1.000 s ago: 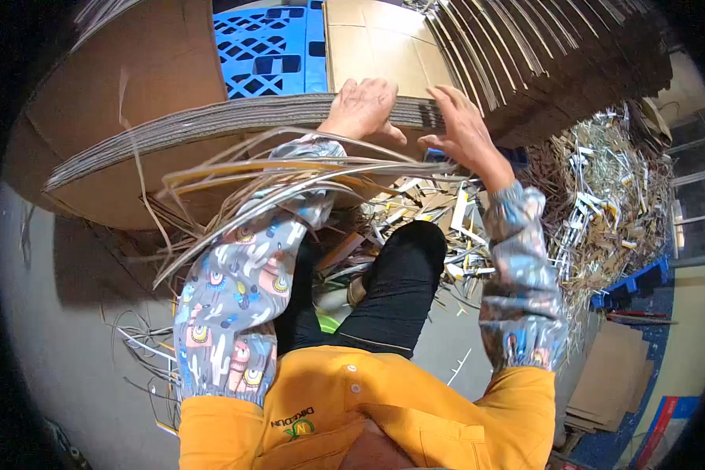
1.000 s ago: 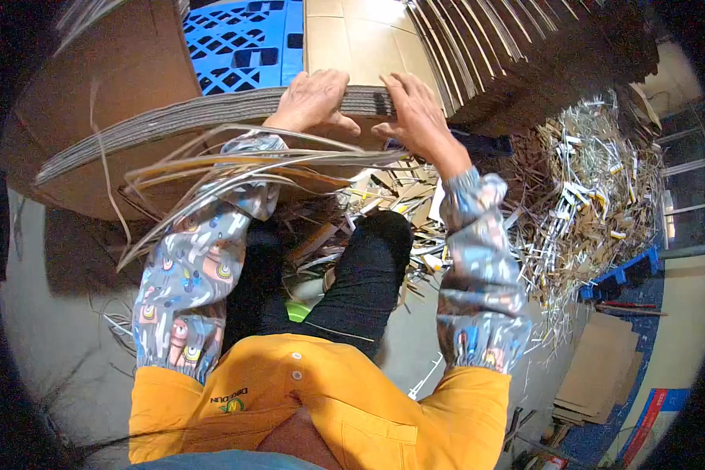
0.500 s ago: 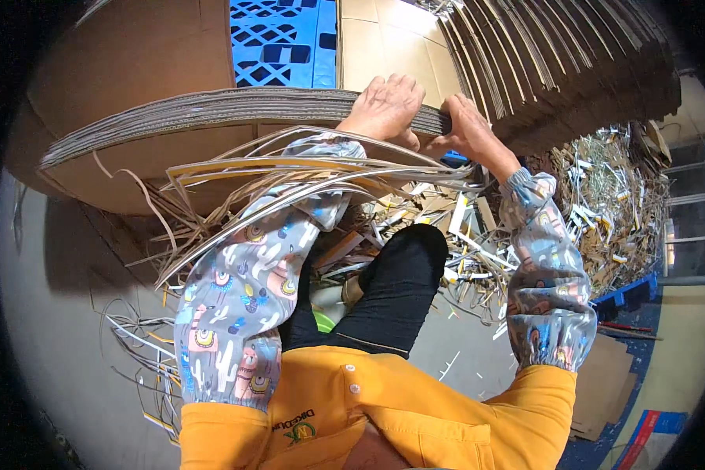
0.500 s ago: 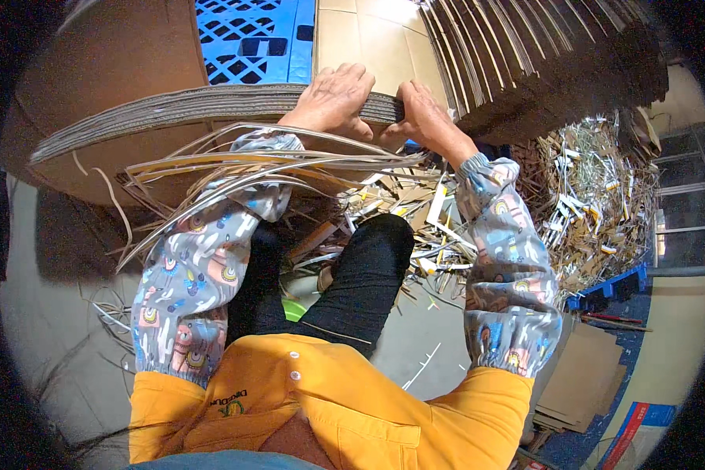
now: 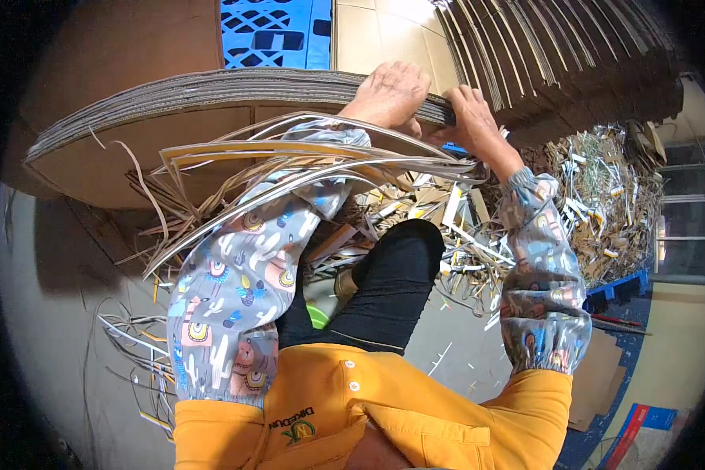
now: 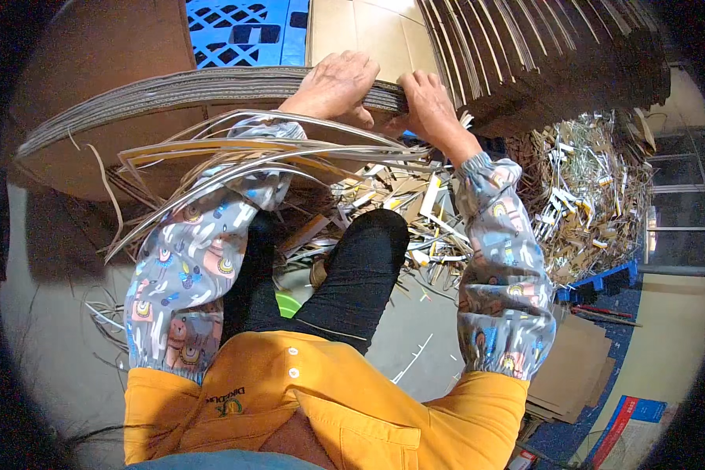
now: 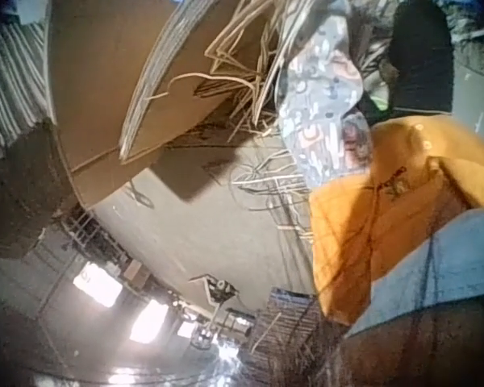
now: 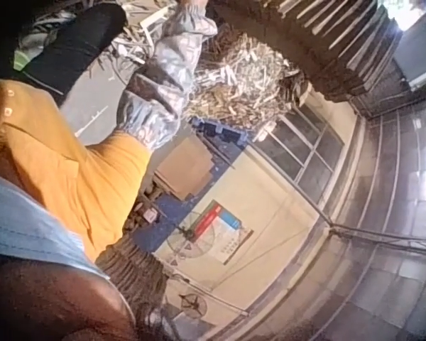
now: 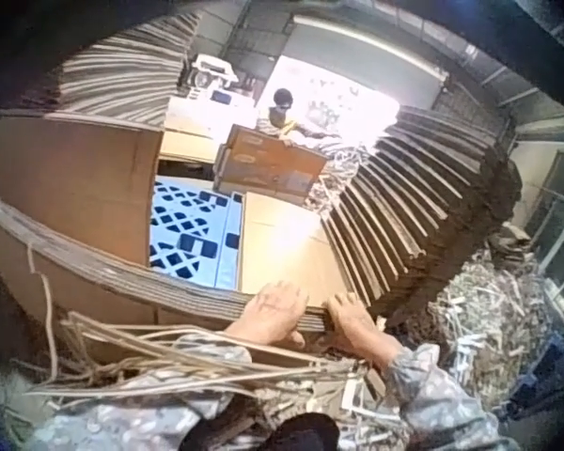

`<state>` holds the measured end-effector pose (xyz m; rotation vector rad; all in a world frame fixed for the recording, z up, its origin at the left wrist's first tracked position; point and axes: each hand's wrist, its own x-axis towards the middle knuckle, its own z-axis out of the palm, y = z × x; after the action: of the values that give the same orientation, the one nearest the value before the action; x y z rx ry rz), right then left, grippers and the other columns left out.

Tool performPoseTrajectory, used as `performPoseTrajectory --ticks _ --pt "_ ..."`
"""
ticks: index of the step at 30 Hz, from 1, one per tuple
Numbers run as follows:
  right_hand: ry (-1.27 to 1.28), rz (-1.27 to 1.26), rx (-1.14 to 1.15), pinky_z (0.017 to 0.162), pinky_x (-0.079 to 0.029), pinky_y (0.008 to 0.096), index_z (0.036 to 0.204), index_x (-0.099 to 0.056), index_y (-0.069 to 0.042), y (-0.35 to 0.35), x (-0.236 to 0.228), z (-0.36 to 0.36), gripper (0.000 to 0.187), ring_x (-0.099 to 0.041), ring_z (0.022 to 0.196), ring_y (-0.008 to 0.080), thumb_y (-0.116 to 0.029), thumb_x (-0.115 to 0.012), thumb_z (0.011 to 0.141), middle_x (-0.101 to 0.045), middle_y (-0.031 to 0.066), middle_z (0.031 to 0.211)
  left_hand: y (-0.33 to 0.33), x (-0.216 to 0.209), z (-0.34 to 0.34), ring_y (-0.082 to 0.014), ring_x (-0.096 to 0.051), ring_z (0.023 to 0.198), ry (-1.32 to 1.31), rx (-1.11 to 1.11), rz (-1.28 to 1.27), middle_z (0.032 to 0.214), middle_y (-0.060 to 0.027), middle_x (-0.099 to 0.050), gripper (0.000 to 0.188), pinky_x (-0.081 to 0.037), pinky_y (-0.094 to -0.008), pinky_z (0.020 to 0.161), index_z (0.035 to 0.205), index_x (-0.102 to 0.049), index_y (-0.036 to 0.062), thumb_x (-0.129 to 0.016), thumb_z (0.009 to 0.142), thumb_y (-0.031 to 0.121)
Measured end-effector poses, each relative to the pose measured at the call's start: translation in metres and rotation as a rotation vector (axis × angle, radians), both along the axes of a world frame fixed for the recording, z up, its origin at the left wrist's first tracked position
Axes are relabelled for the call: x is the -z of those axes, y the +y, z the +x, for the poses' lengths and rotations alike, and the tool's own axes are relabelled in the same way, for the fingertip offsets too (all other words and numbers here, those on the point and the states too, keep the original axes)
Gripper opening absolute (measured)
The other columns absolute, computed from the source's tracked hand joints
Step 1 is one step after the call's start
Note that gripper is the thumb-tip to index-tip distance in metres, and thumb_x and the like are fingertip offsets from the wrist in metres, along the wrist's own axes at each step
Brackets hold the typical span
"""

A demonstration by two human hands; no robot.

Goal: Cutting plastic straps and moving stacks of cardboard sheets onto a pallet.

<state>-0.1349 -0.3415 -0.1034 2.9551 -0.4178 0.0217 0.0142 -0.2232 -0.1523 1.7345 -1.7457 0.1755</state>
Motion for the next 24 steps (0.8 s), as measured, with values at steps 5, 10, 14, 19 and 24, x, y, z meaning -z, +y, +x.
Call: performPoseTrajectory --ticks 5,10,14,19,24 --pt "-0.003 0.105 -0.024 0.076 -0.042 0.0418 0.094 -0.045 -0.002 -0.008 -0.006 -0.006 0.059 -0.049 0.091 0.0356 -0.022 -0.083 0.053 -0.05 0.0162 0.093 -0.001 -0.008 -0.01 -0.0299 -0.054 0.096 0.035 0.008 0.046 0.092 -0.0152 -0.056 0.05 -0.043 -0.0383 0.085 0.091 -0.057 0.0007 -0.078 0.052 0.024" --pt "-0.024 0.128 -0.047 0.075 -0.041 0.0432 0.089 -0.044 0.0 -0.008 0.0 0.001 0.055 -0.049 0.089 0.0368 -0.023 -0.082 0.056 -0.05 0.0175 0.089 0.004 -0.005 -0.005 -0.0296 -0.054 0.096 0.012 -0.035 0.057 0.092 -0.0151 -0.056 0.052 -0.042 -0.0387 0.085 0.092 -0.057 0.0003 -0.079 0.052 0.025" --pt "-0.016 0.167 -0.043 0.075 -0.041 0.0427 0.088 -0.045 0.0 -0.008 -0.004 -0.003 0.052 -0.049 0.089 0.0365 -0.022 -0.081 0.057 -0.05 0.0179 0.089 0.001 -0.001 -0.01 -0.0309 -0.052 0.098 -0.015 -0.076 0.095 0.096 -0.0144 -0.053 0.057 -0.04 -0.0389 0.087 0.094 -0.051 0.0017 -0.081 0.055 0.032" --pt "-0.087 0.129 -0.059 0.075 -0.041 0.0422 0.088 -0.046 0.0 -0.002 0.005 -0.01 0.048 -0.049 0.09 0.0362 -0.018 -0.079 0.058 -0.05 0.017 0.09 0.004 0.0 -0.009 -0.0308 -0.053 0.095 -0.036 -0.021 0.061 0.094 -0.0144 -0.053 0.058 -0.043 -0.0379 0.085 0.092 -0.051 0.0014 -0.081 0.053 0.032" --pt "-0.112 0.108 0.002 0.077 -0.043 0.0426 0.09 -0.047 -0.002 0.004 0.01 -0.022 0.043 -0.049 0.091 0.0371 -0.015 -0.076 0.061 -0.051 0.0162 0.093 0.009 0.002 -0.014 -0.0306 -0.055 0.091 -0.088 0.033 0.003 0.09 -0.0138 -0.053 0.056 -0.045 -0.038 0.082 0.091 -0.051 0.0005 -0.08 0.053 0.03"
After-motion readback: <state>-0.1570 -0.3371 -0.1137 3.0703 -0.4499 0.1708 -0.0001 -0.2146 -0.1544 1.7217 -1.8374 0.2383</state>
